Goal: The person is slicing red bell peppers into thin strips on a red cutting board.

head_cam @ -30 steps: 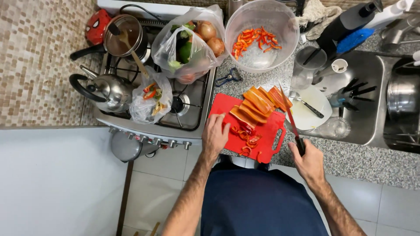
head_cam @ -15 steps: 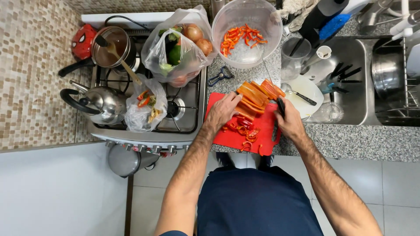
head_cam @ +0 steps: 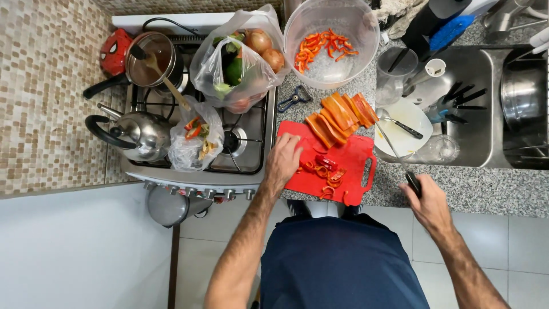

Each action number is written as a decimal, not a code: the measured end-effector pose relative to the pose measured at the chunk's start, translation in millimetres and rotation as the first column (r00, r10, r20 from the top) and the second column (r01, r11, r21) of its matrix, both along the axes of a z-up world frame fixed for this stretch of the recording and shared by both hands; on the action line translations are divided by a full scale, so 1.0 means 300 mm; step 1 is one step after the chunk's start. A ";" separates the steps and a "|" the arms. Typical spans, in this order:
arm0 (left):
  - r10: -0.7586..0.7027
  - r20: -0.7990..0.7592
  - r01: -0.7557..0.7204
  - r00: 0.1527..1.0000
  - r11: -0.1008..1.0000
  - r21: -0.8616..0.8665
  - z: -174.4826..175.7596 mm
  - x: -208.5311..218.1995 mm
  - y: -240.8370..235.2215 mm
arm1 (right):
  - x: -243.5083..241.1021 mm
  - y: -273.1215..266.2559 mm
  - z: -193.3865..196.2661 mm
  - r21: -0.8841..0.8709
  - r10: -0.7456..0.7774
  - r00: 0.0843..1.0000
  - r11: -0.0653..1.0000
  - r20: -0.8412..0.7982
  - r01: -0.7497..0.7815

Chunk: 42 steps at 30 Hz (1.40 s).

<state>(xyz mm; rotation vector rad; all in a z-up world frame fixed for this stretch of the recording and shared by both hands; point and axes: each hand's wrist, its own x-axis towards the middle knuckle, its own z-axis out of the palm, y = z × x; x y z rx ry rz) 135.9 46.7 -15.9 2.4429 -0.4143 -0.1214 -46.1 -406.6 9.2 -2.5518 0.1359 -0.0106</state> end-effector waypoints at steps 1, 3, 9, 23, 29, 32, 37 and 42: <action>0.001 -0.004 -0.001 1.000 1.000 0.000 0.083 -0.050 -0.004 | -0.040 0.002 0.059 0.000 0.001 1.000 1.000 -0.004 -0.001; -0.075 -0.142 0.084 0.987 0.995 0.062 0.249 -0.142 -0.021 | -0.127 0.004 0.180 0.053 -0.002 0.971 0.998 -0.238 0.015; -0.154 -0.076 0.164 0.985 0.975 0.148 0.209 -0.240 -0.128 | -0.188 0.050 0.249 0.141 -0.081 0.892 0.977 -0.445 0.159; -0.324 0.090 0.294 0.942 0.923 0.249 0.161 -0.244 -0.251 | -0.317 0.274 0.269 0.272 -0.056 0.778 0.919 -0.625 0.284; -0.293 0.197 0.253 0.936 0.946 0.203 0.162 -0.222 -0.266 | -0.379 0.439 0.228 0.369 -0.129 0.738 0.802 -0.662 0.471; -0.230 0.244 0.213 0.942 0.972 0.096 0.148 -0.212 -0.274 | -0.400 0.555 0.153 0.519 -0.144 0.731 0.615 -0.667 0.594; -0.207 0.223 0.207 0.953 0.978 0.022 0.169 -0.212 -0.228 | -0.398 0.736 0.064 0.660 -0.151 0.741 0.366 -0.654 0.656; -0.287 0.109 0.281 0.952 0.957 0.071 0.159 -0.234 -0.209 | -0.366 0.846 0.006 0.748 -0.109 0.781 0.232 -0.615 0.622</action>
